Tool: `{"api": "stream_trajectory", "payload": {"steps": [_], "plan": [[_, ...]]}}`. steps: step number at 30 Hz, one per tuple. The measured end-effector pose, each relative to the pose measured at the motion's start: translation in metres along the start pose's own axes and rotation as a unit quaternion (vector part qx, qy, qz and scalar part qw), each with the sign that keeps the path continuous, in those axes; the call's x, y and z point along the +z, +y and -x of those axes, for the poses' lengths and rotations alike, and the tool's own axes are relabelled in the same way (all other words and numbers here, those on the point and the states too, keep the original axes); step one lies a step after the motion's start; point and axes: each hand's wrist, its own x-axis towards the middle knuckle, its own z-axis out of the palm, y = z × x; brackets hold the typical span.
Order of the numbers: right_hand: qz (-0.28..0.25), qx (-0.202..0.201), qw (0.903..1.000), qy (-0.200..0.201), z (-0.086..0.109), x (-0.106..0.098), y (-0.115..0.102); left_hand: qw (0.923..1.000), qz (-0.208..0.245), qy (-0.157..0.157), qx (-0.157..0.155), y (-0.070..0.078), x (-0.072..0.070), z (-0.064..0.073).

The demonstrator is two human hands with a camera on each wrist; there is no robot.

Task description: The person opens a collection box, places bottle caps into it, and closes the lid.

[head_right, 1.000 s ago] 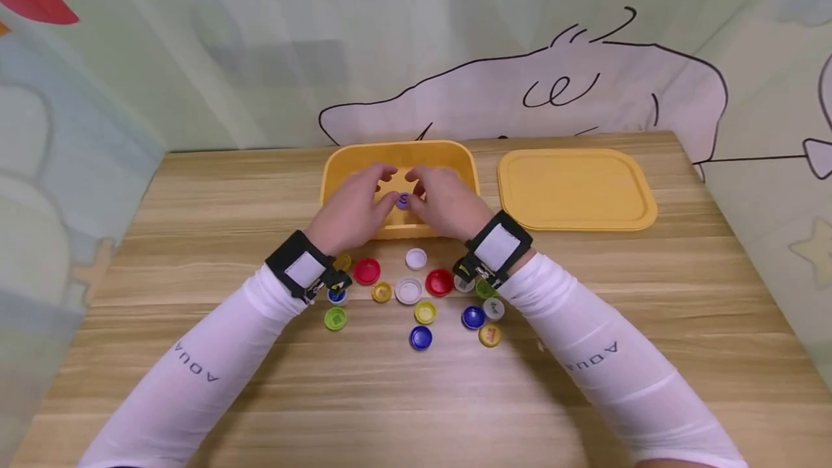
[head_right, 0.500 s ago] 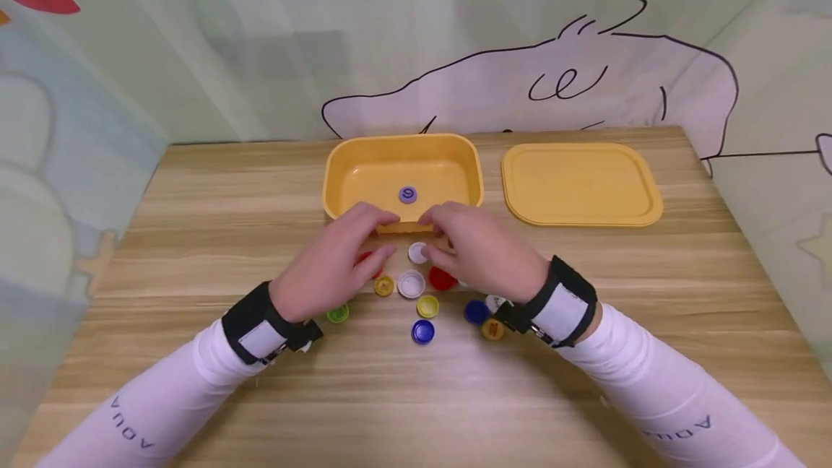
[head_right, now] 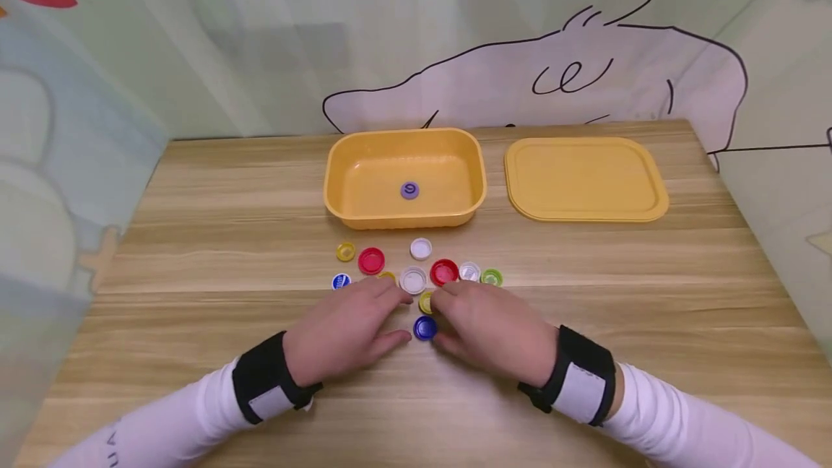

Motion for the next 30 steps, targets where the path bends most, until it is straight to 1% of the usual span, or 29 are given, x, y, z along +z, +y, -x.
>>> {"api": "stream_trajectory", "payload": {"steps": [4, 9, 12, 17, 20, 24, 27, 30], "plan": [[0.015, 0.012, 0.9998, -0.002, 0.003, 0.008, -0.001, 0.9999, -0.01, -0.013, -0.001, 0.005, 0.01, -0.002], [0.016, 0.014, 0.9998, -0.003, 0.002, 0.015, -0.002, 0.9996, -0.026, -0.011, -0.001, 0.009, 0.018, -0.005], [0.011, 0.01, 0.9999, -0.005, 0.001, 0.019, -0.003, 0.9996, -0.027, -0.009, -0.003, 0.01, 0.02, -0.006], [0.009, 0.018, 0.9997, -0.012, -0.001, 0.021, -0.006, 0.9997, -0.025, -0.005, -0.004, 0.012, 0.022, -0.006], [0.007, 0.02, 0.9997, -0.009, 0.0, 0.021, -0.006, 0.9997, -0.023, 0.001, -0.002, 0.013, 0.023, -0.005], [-0.011, 0.022, 0.9996, 0.009, 0.0, 0.018, -0.007, 0.9999, -0.002, 0.014, -0.006, 0.013, 0.019, -0.003], [-0.036, 0.027, 0.9987, 0.024, -0.002, 0.013, -0.006, 0.999, 0.031, 0.027, -0.019, 0.011, 0.012, -0.001], [-0.064, 0.027, 0.9966, 0.046, -0.006, 0.007, -0.004, 0.9955, 0.075, 0.047, -0.032, 0.008, 0.004, -0.002]]}}
